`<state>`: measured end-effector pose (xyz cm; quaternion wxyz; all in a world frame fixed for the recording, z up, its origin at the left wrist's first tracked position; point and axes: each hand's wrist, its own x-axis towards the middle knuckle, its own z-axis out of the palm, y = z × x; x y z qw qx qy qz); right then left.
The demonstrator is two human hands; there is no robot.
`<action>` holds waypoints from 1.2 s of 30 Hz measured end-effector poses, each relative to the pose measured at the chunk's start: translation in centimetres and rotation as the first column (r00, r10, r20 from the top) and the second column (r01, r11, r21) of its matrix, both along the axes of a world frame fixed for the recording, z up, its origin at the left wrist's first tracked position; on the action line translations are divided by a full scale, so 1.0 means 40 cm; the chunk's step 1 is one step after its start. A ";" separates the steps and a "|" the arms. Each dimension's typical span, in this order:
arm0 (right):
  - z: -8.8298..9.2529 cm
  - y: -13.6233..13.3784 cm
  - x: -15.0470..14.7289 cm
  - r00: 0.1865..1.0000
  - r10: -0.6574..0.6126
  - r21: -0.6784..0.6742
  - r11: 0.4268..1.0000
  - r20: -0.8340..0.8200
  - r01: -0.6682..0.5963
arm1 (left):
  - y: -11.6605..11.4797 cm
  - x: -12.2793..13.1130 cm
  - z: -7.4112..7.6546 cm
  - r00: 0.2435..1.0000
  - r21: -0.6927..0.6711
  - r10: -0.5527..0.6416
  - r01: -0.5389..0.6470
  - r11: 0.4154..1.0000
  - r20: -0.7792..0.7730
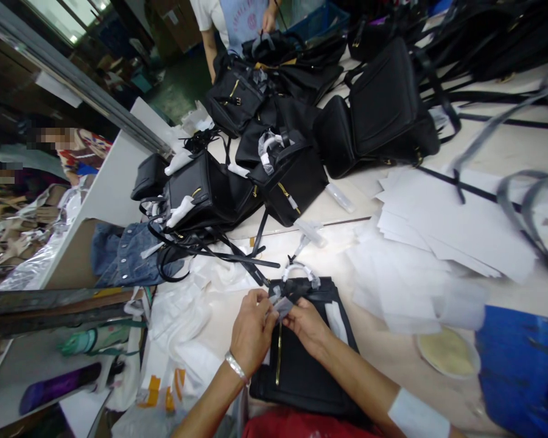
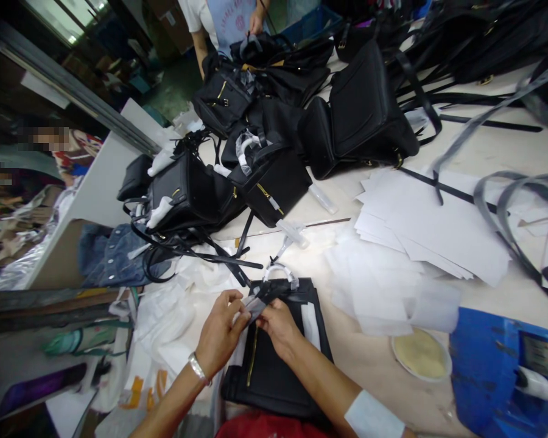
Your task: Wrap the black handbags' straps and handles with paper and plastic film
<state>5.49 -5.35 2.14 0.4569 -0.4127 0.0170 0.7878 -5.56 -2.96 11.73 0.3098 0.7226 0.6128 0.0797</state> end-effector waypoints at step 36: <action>-0.035 0.048 0.204 0.199 -0.002 0.140 0.717 0.980 -0.683 | 0.017 0.014 -0.081 0.996 -0.170 0.072 -0.079 0.982 -0.044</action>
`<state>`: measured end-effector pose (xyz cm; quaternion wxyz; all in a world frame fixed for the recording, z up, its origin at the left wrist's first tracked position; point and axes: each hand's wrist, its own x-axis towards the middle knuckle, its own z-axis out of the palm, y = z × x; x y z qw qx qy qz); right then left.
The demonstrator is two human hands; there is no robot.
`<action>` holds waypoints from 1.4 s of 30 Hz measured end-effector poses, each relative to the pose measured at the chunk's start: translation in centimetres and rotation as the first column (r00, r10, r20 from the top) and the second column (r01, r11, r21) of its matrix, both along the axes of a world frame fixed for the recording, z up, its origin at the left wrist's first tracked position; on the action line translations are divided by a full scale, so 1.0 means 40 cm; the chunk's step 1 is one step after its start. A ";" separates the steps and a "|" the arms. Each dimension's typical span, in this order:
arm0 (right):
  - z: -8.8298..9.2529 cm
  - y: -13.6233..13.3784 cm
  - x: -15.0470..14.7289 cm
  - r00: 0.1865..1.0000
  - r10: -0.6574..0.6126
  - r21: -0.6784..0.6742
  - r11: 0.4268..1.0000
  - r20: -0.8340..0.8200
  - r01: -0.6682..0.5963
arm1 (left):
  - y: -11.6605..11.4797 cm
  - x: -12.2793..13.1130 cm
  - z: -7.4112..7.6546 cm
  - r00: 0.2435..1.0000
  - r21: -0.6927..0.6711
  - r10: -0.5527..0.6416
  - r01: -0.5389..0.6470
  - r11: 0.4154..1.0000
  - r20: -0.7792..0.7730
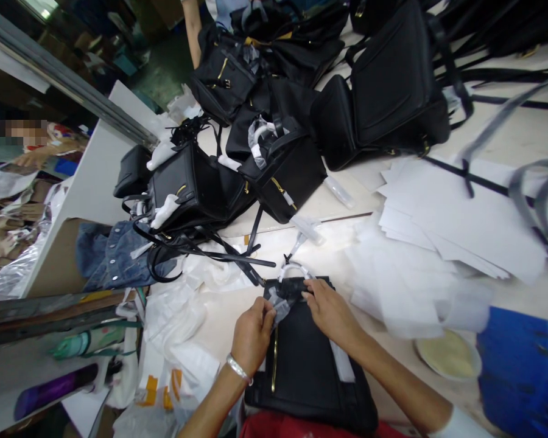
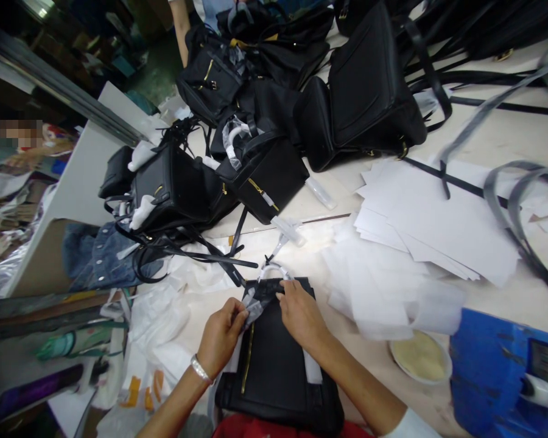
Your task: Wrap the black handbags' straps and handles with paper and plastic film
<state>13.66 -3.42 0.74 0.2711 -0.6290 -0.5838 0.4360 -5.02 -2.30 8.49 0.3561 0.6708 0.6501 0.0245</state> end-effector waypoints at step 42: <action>-0.071 0.127 0.026 0.929 0.186 -0.026 0.978 -0.321 -0.205 | 0.057 0.079 -0.059 0.954 -0.043 -0.147 0.141 0.989 -0.262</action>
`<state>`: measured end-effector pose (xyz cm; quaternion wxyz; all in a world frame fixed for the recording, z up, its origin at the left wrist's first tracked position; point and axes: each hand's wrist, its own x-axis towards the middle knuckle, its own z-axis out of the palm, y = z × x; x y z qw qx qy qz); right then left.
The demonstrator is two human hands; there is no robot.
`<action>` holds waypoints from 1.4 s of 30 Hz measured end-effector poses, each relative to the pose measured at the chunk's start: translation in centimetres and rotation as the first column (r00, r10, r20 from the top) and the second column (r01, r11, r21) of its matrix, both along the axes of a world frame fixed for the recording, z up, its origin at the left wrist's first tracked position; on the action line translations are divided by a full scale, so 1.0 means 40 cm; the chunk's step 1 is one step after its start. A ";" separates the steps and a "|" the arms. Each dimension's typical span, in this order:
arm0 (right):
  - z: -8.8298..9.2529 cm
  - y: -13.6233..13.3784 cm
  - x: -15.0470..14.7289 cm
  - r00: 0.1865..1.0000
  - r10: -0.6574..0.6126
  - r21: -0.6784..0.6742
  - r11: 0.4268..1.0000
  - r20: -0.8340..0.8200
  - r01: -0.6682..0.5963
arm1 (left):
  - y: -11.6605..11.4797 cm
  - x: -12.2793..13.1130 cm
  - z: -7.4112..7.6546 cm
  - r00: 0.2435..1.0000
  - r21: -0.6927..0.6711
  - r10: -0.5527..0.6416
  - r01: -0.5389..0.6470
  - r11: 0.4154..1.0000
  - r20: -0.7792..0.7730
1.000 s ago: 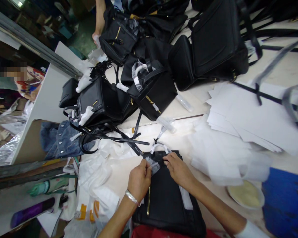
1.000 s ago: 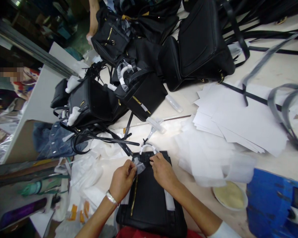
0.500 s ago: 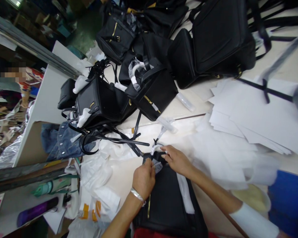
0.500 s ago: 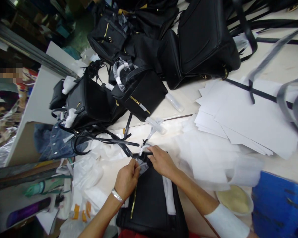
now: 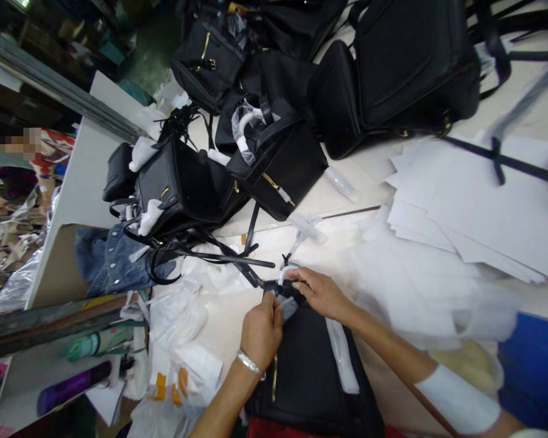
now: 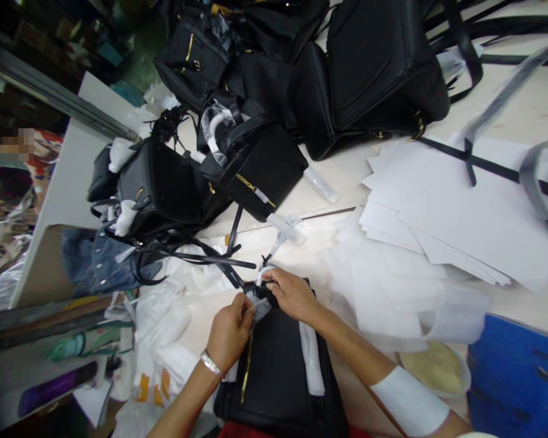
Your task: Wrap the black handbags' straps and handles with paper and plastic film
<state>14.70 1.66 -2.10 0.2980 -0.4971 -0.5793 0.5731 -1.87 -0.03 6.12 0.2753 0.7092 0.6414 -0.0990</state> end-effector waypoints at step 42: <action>-0.041 -0.053 0.052 0.961 0.074 0.012 0.997 0.267 -0.080 | 0.045 0.086 -0.084 0.957 -0.090 -0.149 0.130 0.987 -0.251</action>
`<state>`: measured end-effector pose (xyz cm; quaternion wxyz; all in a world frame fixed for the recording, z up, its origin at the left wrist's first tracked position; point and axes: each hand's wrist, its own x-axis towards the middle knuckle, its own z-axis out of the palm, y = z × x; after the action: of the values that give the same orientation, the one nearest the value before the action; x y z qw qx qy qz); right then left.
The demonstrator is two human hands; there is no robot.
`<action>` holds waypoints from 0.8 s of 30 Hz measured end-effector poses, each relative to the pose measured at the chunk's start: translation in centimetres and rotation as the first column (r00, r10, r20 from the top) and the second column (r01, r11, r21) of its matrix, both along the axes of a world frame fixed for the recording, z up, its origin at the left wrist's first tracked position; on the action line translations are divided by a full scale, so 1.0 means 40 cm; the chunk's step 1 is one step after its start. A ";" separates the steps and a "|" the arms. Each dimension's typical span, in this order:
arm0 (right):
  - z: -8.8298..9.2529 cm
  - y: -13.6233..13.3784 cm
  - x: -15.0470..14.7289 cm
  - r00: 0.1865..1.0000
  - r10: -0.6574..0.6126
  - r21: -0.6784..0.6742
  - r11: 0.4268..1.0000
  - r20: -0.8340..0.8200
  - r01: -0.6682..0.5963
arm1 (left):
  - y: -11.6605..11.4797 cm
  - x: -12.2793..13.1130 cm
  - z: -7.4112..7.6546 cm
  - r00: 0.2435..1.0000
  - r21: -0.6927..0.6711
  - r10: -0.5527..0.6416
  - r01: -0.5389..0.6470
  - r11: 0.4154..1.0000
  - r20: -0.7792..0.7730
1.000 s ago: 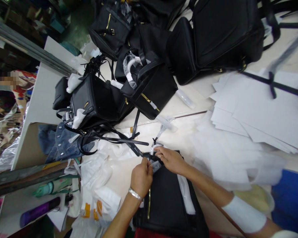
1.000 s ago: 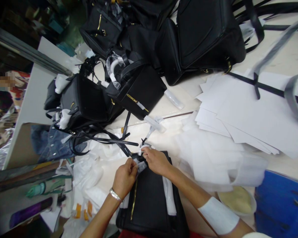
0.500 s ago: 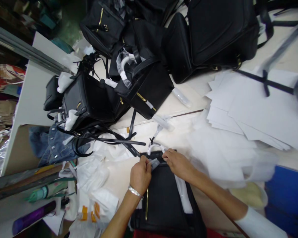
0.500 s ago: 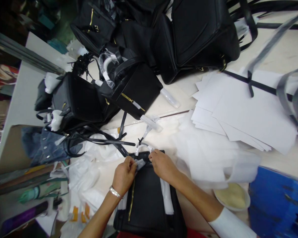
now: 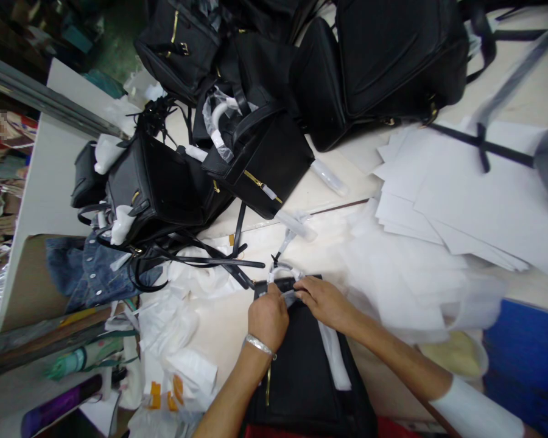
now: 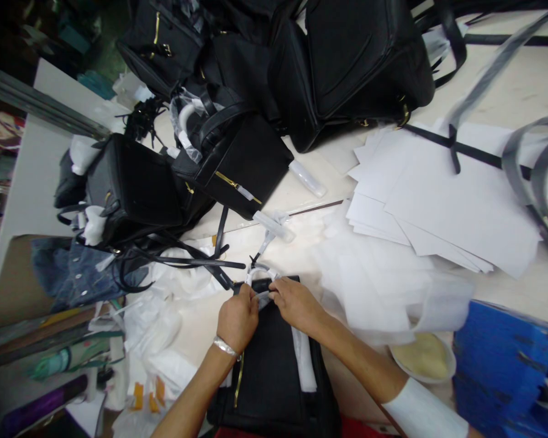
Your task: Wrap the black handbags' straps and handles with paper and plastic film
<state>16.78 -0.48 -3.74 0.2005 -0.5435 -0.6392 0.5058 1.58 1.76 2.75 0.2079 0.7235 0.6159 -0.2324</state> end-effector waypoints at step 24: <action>0.178 -0.165 -0.146 0.825 -0.418 -0.512 0.838 -0.380 0.189 | 0.089 -0.065 -0.004 0.381 -0.891 0.908 -0.332 0.311 0.175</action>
<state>10.95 -7.08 3.39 0.2995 -0.5305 -0.3359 0.7183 -1.03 5.33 2.58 0.7618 0.2620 0.5883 -0.0700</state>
